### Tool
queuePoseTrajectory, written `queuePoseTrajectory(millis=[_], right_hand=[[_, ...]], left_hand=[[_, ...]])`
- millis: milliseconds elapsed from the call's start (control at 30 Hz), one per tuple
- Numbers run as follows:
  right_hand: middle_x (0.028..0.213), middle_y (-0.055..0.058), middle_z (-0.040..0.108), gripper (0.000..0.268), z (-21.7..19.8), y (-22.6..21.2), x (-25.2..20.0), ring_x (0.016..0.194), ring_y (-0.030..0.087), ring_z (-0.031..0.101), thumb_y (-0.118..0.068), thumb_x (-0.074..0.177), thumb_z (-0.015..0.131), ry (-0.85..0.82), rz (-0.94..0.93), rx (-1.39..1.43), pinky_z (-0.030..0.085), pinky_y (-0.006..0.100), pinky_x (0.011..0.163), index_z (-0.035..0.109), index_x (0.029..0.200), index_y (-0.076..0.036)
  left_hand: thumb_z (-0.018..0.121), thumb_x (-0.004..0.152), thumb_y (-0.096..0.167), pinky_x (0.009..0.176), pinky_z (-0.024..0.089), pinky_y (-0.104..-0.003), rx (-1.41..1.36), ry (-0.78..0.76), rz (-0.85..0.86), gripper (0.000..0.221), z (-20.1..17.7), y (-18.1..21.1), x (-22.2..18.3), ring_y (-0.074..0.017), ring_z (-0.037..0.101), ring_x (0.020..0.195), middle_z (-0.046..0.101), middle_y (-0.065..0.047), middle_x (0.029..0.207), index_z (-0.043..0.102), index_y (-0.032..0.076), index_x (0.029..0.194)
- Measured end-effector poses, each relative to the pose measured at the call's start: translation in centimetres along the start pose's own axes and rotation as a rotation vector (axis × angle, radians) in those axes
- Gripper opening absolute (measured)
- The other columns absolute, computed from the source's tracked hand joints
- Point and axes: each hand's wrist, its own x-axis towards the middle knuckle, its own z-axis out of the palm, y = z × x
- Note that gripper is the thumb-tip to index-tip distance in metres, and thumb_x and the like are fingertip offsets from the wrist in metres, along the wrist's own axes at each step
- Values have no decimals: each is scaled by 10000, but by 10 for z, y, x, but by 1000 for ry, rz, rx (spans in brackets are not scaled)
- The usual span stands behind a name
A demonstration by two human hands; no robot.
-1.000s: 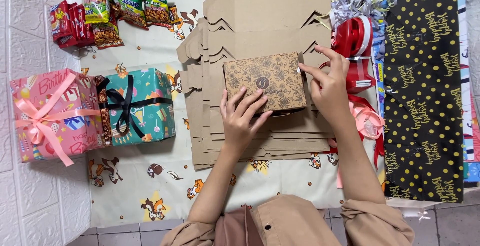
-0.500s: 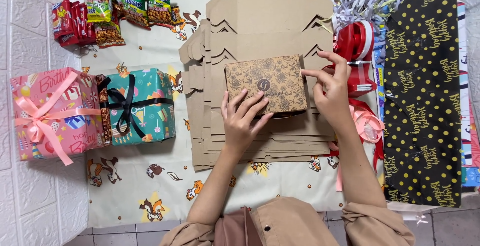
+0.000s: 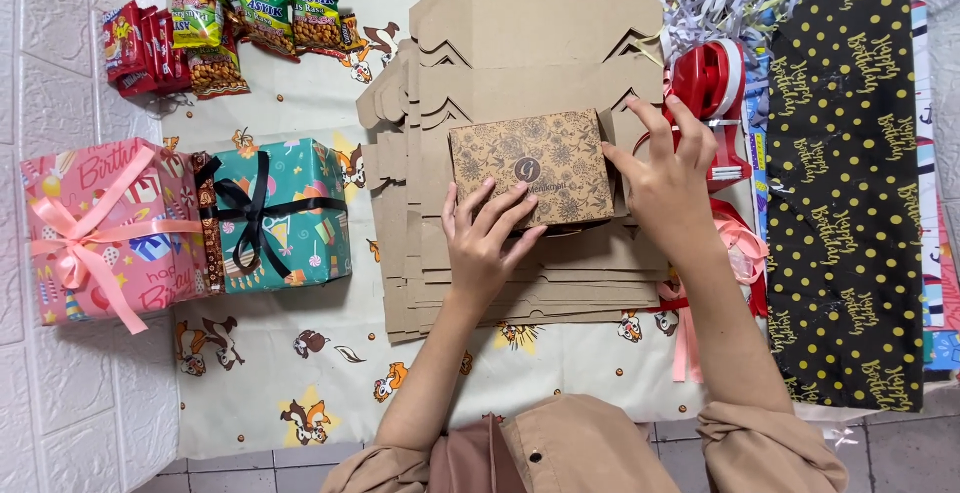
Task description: The person is filling a cardboard box with various snack packets, then folding the box closed and wrapping it with decorative paper to create a gift package.
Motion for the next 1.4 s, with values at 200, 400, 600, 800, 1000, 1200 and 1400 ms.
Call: queuePoseTrajectory(millis=[200, 400, 600, 800, 1000, 1200, 1400], right_hand=[[1338, 72, 526, 194, -1, 0, -11, 1244, 336, 422, -155, 930, 544, -11, -90, -193, 331, 449, 943, 659, 1029, -277], [1147, 44, 597, 348, -30, -3, -32, 1049, 229, 594, 55, 868, 474, -130, 156, 424, 444, 339, 864, 690, 1044, -154], [1427, 298, 326, 601, -17, -29, -43, 1316, 471, 322, -300, 976, 515, -176, 529, 1108, 325, 546, 1055, 297, 1443, 7], [1557, 191, 102, 940, -25, -50, -38, 1344, 531, 213, -242, 757, 787, -297, 453, 1094, 330, 720, 916, 213, 1499, -182], [1529, 163, 233, 620, -2, -50, -51, 1348, 399, 349, -82, 789, 741, -85, 186, 760, 383, 491, 1062, 538, 1356, -232], [1486, 150, 338, 526, 12, -52, -56, 1292, 384, 434, -151, 807, 749, 20, 193, 695, 454, 443, 1004, 597, 1301, -250], [1475, 130, 372, 479, 18, -58, -59, 1288, 339, 452, -136, 812, 750, 109, 218, 698, 454, 402, 1009, 629, 1261, -254]], left_hand=[[711, 818, 405, 1122, 233, -527, 12, 0, 4, 307, -1, 0, 0, -192, 528, 1162, 647, 104, 1160, 679, 282, 1097], [707, 819, 410, 1120, 237, -531, 16, 0, 7, 308, -1, -1, -1, -192, 530, 1162, 646, 101, 1156, 679, 283, 1098], [707, 822, 417, 1124, 223, -525, 3, -3, 14, 314, -1, -3, -2, -196, 531, 1161, 642, 102, 1158, 674, 288, 1106], [692, 795, 493, 1124, 225, -531, -8, -21, 37, 394, -7, -2, 1, -193, 521, 1175, 627, 103, 1183, 661, 291, 1131], [707, 733, 503, 1164, 165, -492, -91, -113, 120, 579, -6, -25, -12, -219, 455, 1300, 582, 86, 1311, 612, 275, 1257], [805, 736, 280, 1136, 277, -476, -232, -5, 45, 551, -20, -35, -21, -367, 339, 1354, 536, -5, 1365, 622, 206, 1250], [851, 712, 231, 1125, 315, -476, -392, 21, -74, 882, -7, -43, -31, -374, 295, 1374, 276, -154, 1485, 355, 142, 1436]])
